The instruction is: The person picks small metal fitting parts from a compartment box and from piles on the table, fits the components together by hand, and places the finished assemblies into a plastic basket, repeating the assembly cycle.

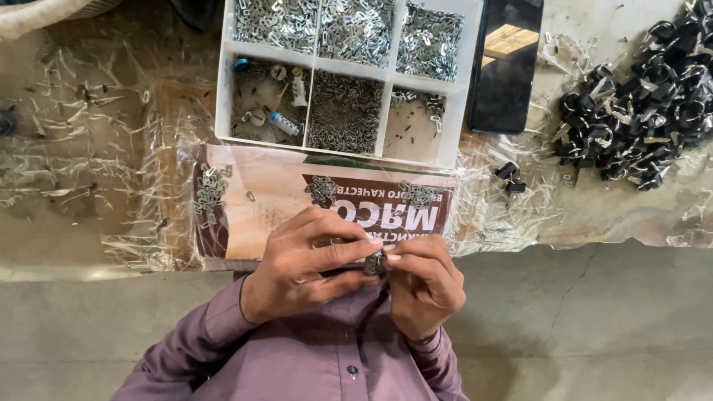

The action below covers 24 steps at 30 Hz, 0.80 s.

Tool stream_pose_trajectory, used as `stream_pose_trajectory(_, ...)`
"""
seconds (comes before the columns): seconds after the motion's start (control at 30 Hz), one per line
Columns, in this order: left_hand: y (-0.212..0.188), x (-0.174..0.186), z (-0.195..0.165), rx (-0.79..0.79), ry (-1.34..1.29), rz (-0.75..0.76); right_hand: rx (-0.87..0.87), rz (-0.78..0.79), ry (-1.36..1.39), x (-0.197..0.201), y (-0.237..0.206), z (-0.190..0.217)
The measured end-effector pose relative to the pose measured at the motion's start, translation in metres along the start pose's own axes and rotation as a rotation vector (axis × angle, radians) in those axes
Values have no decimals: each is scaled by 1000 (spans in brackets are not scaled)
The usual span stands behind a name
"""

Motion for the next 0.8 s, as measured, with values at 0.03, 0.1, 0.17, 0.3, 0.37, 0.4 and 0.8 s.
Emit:
stream_pose_trajectory(0.03,0,0,0,0,-7,-2,13,1,-9,0,0,2)
stream_pose_trajectory(0.1,0,-1,-1,-6,-6,7,-58,0,34,0,0,-5)
stream_pose_trajectory(0.17,0,-2,-2,-21,13,24,-37,-10,7,1,-1,-4)
stream_pose_trajectory(0.3,1,-1,-3,-26,27,15,-168,47,65,-2,-10,-19)
stream_pose_trajectory(0.37,1,-1,-3,-31,24,15,-336,64,229,-2,-19,-38)
stream_pose_trajectory(0.4,2,-2,-4,-37,17,25,-381,44,317,-1,-22,-45)
stream_pose_trajectory(0.8,11,1,-2,7,-43,22,-119,147,-644,17,-16,-24)
Point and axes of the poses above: each hand's wrist, its own y-axis towards the middle knuckle, its own x-axis out of the back of the hand, z = x × y, the point moved 10 cm from there along y, towards the middle knuckle, and after that the axes turned 2 degrees about y, right-handed, at the moved point
